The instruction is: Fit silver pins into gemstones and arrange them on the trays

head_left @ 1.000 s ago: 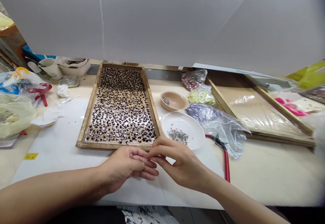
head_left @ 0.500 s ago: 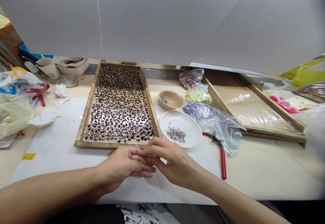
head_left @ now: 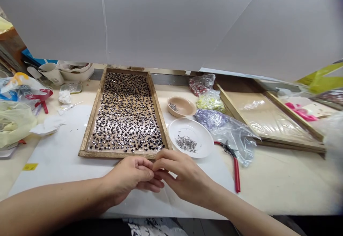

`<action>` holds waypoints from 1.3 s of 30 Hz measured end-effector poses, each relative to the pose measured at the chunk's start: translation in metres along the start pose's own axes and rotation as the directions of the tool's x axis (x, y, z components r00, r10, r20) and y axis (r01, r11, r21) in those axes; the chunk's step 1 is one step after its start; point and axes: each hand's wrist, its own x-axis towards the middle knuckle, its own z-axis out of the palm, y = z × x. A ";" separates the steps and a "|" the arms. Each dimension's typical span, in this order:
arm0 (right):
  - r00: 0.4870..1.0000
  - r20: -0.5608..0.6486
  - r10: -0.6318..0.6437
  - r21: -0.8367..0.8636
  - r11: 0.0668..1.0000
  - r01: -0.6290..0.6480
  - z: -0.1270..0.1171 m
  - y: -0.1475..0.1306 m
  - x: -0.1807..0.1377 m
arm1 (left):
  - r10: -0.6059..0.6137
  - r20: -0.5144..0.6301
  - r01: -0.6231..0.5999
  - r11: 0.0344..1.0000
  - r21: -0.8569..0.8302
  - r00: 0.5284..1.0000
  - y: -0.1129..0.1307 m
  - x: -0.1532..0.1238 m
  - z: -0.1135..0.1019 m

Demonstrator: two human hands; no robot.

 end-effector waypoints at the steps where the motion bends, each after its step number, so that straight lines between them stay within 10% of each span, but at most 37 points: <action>1: 1.000 -0.015 0.016 0.031 0.999 -0.015 0.000 0.000 0.000 | -0.002 -0.007 0.002 1.000 0.002 1.000 0.000 0.000 0.000; 17: 0.987 -0.047 0.154 0.196 0.970 -0.142 -0.002 0.003 0.005 | 0.026 -0.011 -0.027 1.000 -0.016 1.000 -0.002 0.003 -0.002; 29: 0.992 0.015 0.124 -0.376 0.920 -0.109 -0.001 0.036 0.040 | -0.055 -0.043 0.057 0.998 0.038 0.998 0.000 0.003 -0.002; 39: 0.981 0.067 0.183 -0.428 0.893 -0.137 -0.001 0.044 0.043 | -0.107 -0.045 0.108 0.994 0.032 0.993 0.006 0.001 0.005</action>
